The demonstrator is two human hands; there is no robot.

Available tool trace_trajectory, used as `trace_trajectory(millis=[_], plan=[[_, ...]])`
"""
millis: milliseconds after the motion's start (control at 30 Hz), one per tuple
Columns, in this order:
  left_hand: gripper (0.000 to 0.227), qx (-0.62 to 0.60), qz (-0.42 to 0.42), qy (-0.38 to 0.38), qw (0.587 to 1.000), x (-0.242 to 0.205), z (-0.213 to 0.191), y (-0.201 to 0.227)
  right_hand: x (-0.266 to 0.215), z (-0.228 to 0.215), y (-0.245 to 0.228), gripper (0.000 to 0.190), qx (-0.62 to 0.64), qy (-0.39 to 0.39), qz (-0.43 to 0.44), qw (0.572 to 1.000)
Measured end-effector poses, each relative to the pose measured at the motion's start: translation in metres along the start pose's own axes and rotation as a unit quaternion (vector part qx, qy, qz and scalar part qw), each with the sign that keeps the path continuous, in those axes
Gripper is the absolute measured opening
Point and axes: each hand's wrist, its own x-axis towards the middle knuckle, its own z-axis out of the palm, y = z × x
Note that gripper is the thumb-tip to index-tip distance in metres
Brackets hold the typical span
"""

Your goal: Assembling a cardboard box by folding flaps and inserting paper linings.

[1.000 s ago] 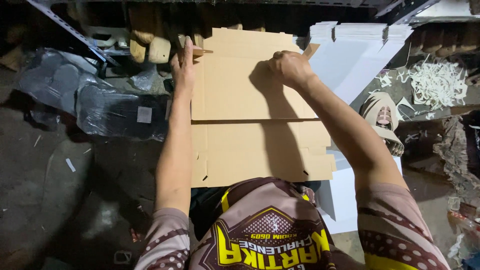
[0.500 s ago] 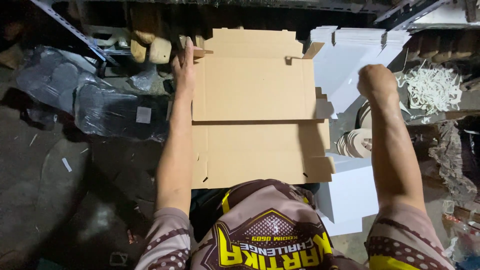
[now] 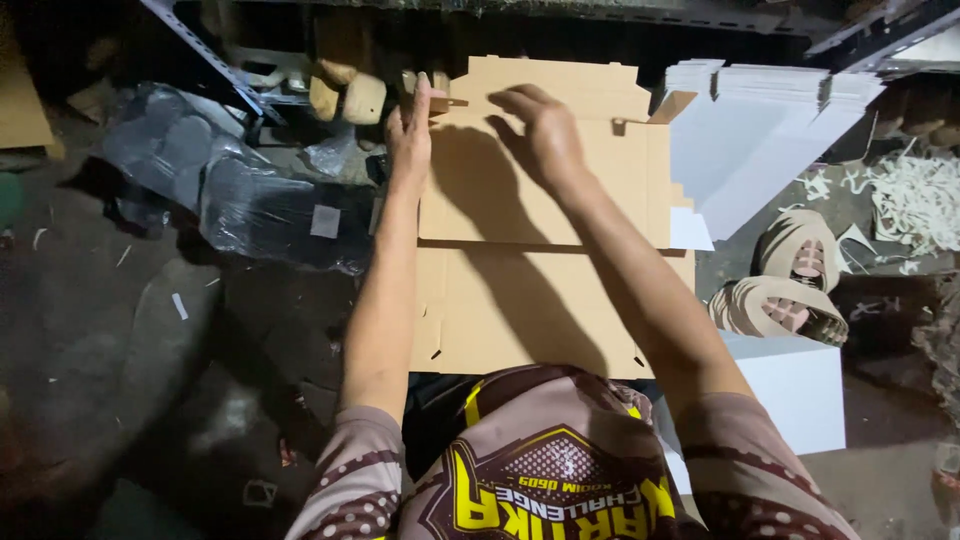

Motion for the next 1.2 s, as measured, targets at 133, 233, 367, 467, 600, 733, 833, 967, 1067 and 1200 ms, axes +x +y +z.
trace_trajectory(millis=[133, 233, 367, 467, 600, 733, 833, 967, 1067, 1200], plan=[[0.064, -0.001, 0.011, -0.021, 1.0, 0.0, -0.001, 0.0, 0.018, 0.039, 0.0, 0.022, -0.009, -0.016, 0.024, 1.0], [0.065, -0.01, 0.004, -0.022, 1.0, -0.001, -0.001, 0.002, 0.022, 0.049, -0.003, 0.014, -0.015, -0.004, 0.069, 0.998], [0.059, -0.068, 0.024, -0.032, 0.997, 0.006, 0.002, -0.007, 0.016, 0.061, -0.003, 0.01, 0.002, 0.024, 0.12, 0.992], [0.055, -0.074, 0.048, -0.043, 0.995, 0.015, 0.002, -0.023, 0.009, 0.072, -0.019, 0.022, 0.193, 0.03, 0.305, 0.932], [0.057, -0.07, 0.053, -0.051, 0.995, 0.016, -0.002, -0.023, 0.009, 0.076, -0.039, 0.013, 0.126, 0.043, 0.145, 0.981], [0.069, -0.03, -0.057, -0.017, 0.998, 0.002, -0.006, 0.0, 0.023, 0.059, -0.041, 0.019, 0.208, 0.017, 0.206, 0.956], [0.081, -0.021, -0.081, -0.009, 0.996, -0.002, -0.007, 0.006, 0.034, 0.049, -0.036, 0.017, 0.11, -0.025, 0.141, 0.984], [0.096, -0.061, -0.084, -0.032, 0.994, 0.015, -0.004, -0.027, 0.04, 0.057, -0.02, 0.01, 0.022, -0.054, 0.009, 0.998], [0.057, -0.072, 0.011, -0.062, 0.995, 0.015, -0.006, -0.03, 0.036, 0.07, -0.016, 0.014, -0.026, -0.035, 0.0, 0.999], [0.071, 0.011, -0.028, -0.017, 0.999, 0.004, -0.013, -0.009, 0.027, 0.088, 0.007, 0.027, -0.06, -0.04, 0.052, 0.996]])
